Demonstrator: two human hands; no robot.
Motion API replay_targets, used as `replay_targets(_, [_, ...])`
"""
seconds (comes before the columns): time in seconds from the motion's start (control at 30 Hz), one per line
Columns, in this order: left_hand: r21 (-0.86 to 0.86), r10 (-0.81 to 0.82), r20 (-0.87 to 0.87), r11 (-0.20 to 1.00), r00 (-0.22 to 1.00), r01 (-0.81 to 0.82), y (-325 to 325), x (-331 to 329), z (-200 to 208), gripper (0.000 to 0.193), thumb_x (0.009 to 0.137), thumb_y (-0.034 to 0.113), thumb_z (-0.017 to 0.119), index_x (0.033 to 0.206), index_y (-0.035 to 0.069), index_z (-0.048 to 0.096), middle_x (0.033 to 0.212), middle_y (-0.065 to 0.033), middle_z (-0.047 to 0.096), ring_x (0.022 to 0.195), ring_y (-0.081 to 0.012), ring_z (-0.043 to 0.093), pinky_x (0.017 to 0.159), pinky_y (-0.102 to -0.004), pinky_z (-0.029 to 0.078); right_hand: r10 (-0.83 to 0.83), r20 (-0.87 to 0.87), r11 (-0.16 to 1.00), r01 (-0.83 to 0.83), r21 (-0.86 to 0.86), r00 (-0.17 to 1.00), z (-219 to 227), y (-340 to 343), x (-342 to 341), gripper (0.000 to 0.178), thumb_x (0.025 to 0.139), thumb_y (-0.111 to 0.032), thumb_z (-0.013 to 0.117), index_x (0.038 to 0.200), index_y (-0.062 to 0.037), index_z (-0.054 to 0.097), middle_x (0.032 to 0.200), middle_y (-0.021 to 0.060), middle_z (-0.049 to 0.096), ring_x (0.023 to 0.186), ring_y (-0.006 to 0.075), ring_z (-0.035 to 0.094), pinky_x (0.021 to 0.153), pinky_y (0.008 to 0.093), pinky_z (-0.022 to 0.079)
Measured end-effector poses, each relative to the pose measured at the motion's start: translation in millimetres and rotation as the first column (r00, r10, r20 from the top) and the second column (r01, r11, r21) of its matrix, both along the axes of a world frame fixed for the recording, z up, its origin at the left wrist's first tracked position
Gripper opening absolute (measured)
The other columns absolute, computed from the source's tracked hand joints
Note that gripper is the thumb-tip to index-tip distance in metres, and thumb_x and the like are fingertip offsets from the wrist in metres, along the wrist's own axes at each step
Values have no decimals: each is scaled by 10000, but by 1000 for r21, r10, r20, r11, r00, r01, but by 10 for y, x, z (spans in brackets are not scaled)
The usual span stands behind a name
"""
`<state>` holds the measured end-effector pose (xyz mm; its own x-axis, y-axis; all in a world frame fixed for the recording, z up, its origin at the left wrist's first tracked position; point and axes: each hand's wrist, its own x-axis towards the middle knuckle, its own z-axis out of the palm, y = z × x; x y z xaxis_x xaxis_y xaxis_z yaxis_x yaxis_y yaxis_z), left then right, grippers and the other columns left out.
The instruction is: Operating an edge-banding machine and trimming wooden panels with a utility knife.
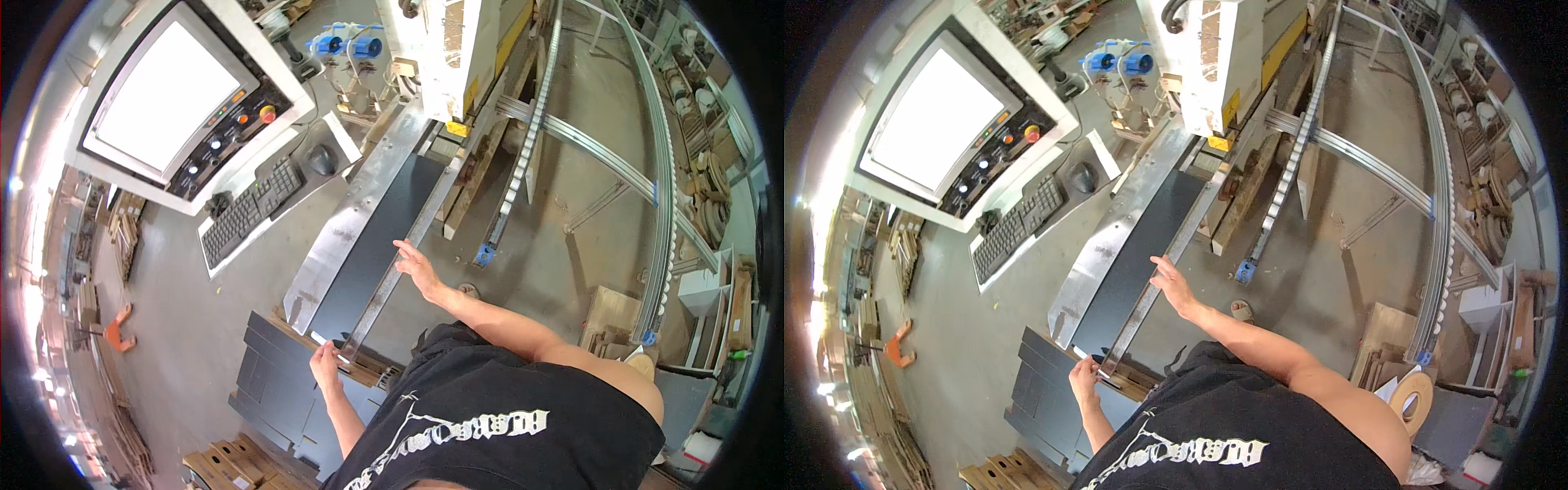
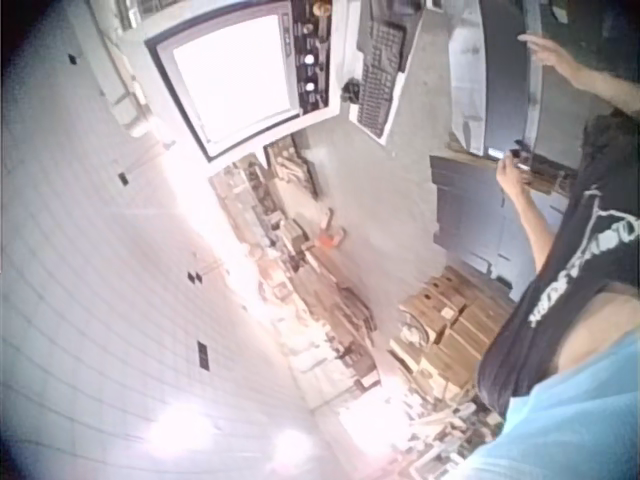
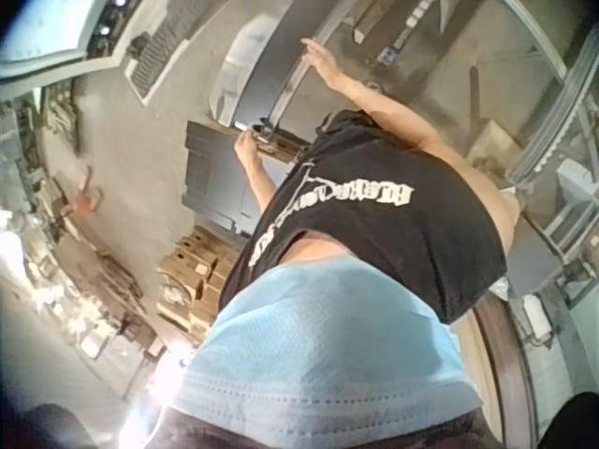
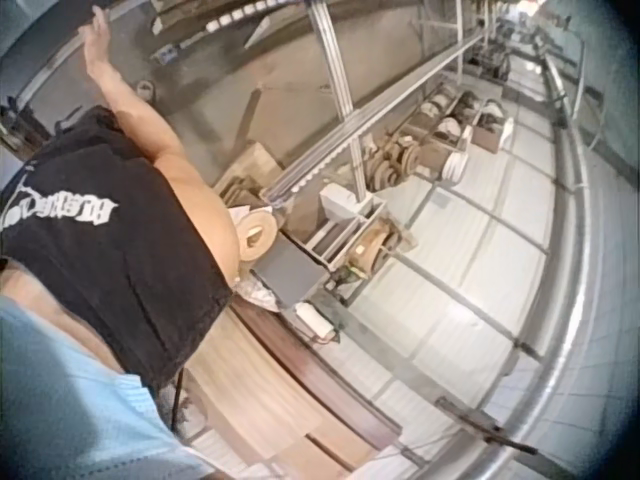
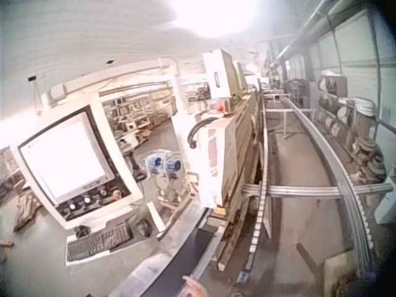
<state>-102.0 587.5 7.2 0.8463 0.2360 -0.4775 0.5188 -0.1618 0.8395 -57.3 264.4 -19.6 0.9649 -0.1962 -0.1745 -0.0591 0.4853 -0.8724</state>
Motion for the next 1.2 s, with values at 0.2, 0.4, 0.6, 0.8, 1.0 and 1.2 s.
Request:
replay_targets(0.2, [-176,12,-28,984,1000,-17,-493,284,57,193,886,229,655,896,37,657,792,-27,640,711,-110,607,584,-266,463,-19,-44,998,21,55,999,60,-534,232,569,890,-142,539,1438,-70,405,1600,184,76,1427,313,262,1049,381,399])
replay_targets(0.4, [-264,-89,-64,962,994,69,-1034,643,19,186,877,229,669,919,49,653,820,-28,643,752,-132,633,593,-292,478,-50,-87,991,61,121,995,-33,-1191,598,603,897,-242,560,1446,-79,370,1539,138,250,1345,255,365,917,414,514])
replay_targets(0.6, [-290,-108,-80,953,991,81,-1535,876,132,209,851,242,698,882,48,628,782,-32,607,767,-156,641,589,-301,464,-107,-86,978,120,172,991,21,-1701,772,702,960,-260,454,1528,-40,105,1600,113,126,1458,274,210,1011,448,466])
replay_targets(0.8, [-323,-53,-123,946,991,11,-1798,940,182,201,855,234,687,851,57,590,778,-35,580,771,-193,652,596,-310,441,-116,-94,969,133,206,989,83,-1899,802,712,977,-323,405,1538,-64,52,1602,103,141,1452,275,228,1066,461,413])
replay_targets(1.0, [-404,-18,-126,914,992,-35,-1734,904,107,196,875,234,668,827,67,576,745,-43,573,780,-217,661,599,-323,443,-92,-128,959,122,254,988,141,-1897,820,706,994,-382,384,1541,-79,55,1596,93,168,1452,265,228,1084,454,393])
replay_targets(1.2, [-538,-81,-152,843,985,-13,-2090,1126,233,194,892,242,650,870,65,575,854,-64,582,950,-262,651,764,-344,440,-171,-121,945,197,263,978,26,-2168,970,699,1006,-421,348,1536,-66,63,1593,72,189,1448,239,240,1058,456,427])
